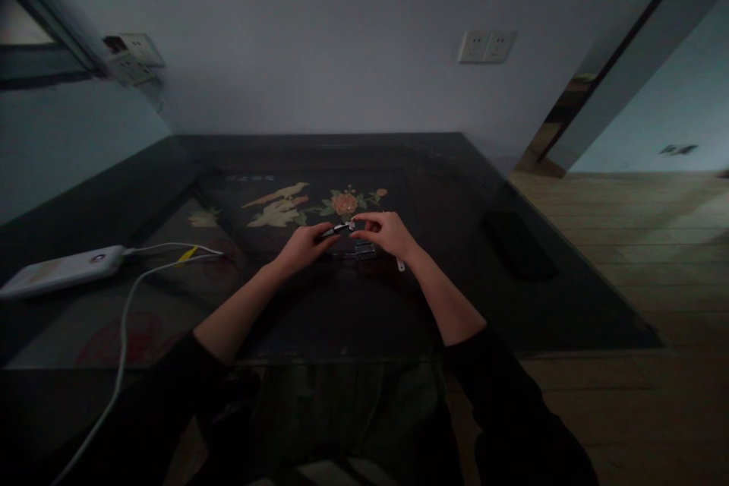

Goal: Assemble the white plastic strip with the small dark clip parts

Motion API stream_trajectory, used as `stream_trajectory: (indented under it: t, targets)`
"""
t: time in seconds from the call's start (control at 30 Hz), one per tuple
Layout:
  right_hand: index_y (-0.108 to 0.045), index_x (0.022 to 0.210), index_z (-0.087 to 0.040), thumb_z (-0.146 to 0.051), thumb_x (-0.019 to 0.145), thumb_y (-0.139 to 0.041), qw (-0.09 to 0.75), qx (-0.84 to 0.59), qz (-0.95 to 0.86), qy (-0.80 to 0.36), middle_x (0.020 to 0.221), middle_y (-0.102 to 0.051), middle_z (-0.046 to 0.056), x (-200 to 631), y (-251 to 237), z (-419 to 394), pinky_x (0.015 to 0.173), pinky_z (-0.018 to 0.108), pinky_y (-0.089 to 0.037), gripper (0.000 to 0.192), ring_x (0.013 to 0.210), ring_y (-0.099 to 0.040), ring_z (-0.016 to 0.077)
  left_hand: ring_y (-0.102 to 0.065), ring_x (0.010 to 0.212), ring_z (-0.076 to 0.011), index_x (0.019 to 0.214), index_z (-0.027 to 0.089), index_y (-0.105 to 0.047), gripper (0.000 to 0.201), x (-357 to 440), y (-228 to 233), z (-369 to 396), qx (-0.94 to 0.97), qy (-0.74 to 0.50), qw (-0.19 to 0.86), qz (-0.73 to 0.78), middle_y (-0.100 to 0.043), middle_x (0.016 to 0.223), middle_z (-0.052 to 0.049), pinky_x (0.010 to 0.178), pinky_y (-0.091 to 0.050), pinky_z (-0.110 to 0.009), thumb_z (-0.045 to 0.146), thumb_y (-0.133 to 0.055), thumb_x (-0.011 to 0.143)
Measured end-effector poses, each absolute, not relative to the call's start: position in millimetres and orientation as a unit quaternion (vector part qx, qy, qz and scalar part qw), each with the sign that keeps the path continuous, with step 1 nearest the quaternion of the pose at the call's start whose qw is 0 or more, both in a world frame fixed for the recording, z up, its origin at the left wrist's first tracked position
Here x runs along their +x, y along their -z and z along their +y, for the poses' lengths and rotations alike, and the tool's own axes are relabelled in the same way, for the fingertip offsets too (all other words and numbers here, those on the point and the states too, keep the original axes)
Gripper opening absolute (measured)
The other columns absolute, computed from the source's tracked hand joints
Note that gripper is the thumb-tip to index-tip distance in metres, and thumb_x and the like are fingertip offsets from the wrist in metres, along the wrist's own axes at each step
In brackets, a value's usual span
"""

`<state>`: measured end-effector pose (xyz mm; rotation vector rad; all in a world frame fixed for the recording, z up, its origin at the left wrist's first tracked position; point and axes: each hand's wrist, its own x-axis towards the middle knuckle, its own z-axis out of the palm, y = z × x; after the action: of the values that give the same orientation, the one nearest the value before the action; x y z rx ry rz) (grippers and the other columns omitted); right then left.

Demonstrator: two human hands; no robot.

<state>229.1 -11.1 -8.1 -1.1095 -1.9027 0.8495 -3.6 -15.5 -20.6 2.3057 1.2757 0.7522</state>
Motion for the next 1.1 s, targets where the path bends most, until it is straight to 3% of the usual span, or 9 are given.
stream_trajectory:
  t: [0.23, 0.43, 0.6, 0.7, 0.83, 0.93, 1.1]
  targets:
    - [-0.071, 0.112, -0.017, -0.055, 0.075, -0.072, 0.480, -0.423, -0.676, -0.366, 0.058, -0.059, -0.001, 211, 18, -19, 0.050, 0.026, -0.040, 0.052, 0.049, -0.050, 0.0128, -0.043, 0.062, -0.0113, 0.076, 0.015, -0.059, 0.029, 10, 30, -17, 0.766, -0.345, 0.286, 0.461, -0.048, 0.064, 0.003, 0.059, -0.030, -0.023, 0.040, -0.052, 0.090]
    - [-0.069, 0.113, -0.017, -0.059, 0.077, -0.068, 0.496, -0.412, -0.660, -0.385, 0.054, -0.056, -0.003, 209, 18, -19, 0.047, 0.026, -0.041, 0.055, 0.046, -0.050, 0.0130, -0.044, 0.067, -0.0119, 0.078, 0.016, -0.059, 0.028, 14, 33, -16, 0.746, -0.379, 0.321, 0.443, -0.049, 0.068, 0.003, 0.063, -0.032, -0.024, 0.042, -0.054, 0.087]
    - [-0.063, 0.126, -0.016, -0.058, 0.078, -0.068, 0.502, -0.414, -0.652, -0.389, 0.062, -0.062, -0.001, 213, 13, -16, 0.049, 0.026, -0.044, 0.064, 0.047, -0.051, 0.0114, -0.034, 0.052, -0.0088, 0.089, 0.015, -0.060, 0.037, 14, 28, -15, 0.672, -0.411, 0.441, 0.430, -0.037, 0.059, 0.006, 0.051, -0.025, -0.023, 0.051, -0.053, 0.086]
    - [-0.070, 0.113, -0.016, -0.053, 0.079, -0.067, 0.490, -0.432, -0.662, -0.369, 0.065, -0.063, 0.000, 211, 13, -19, 0.051, 0.026, -0.043, 0.050, 0.050, -0.053, 0.0121, -0.032, 0.046, -0.0069, 0.095, 0.016, -0.056, 0.045, 16, 26, -16, 0.607, -0.432, 0.542, 0.389, -0.036, 0.059, 0.007, 0.046, -0.024, -0.021, 0.059, -0.053, 0.085]
    - [-0.075, 0.093, -0.017, -0.048, 0.084, -0.064, 0.476, -0.437, -0.691, -0.324, 0.074, -0.068, 0.005, 204, 13, -25, 0.057, 0.028, -0.044, 0.034, 0.060, -0.058, 0.0154, -0.041, 0.048, -0.0068, 0.095, 0.016, -0.053, 0.048, 19, 30, -18, 0.596, -0.439, 0.578, 0.344, -0.045, 0.062, 0.006, 0.046, -0.032, -0.020, 0.063, -0.053, 0.085]
    - [-0.076, 0.094, -0.018, -0.047, 0.088, -0.060, 0.473, -0.427, -0.711, -0.296, 0.083, -0.070, 0.007, 201, 12, -28, 0.062, 0.029, -0.045, 0.033, 0.069, -0.060, 0.0175, -0.043, 0.048, -0.0072, 0.093, 0.017, -0.051, 0.051, 22, 32, -21, 0.616, -0.416, 0.584, 0.326, -0.047, 0.061, 0.006, 0.046, -0.034, -0.020, 0.067, -0.052, 0.084]
    - [-0.074, 0.103, -0.020, -0.050, 0.089, -0.057, 0.482, -0.408, -0.714, -0.302, 0.090, -0.067, 0.008, 196, 14, -29, 0.068, 0.030, -0.048, 0.038, 0.081, -0.062, 0.0196, -0.026, 0.042, -0.0049, 0.087, 0.019, -0.045, 0.052, 27, 29, -30, 0.592, -0.369, 0.653, 0.295, -0.032, 0.054, 0.010, 0.040, -0.022, -0.018, 0.070, -0.058, 0.080]
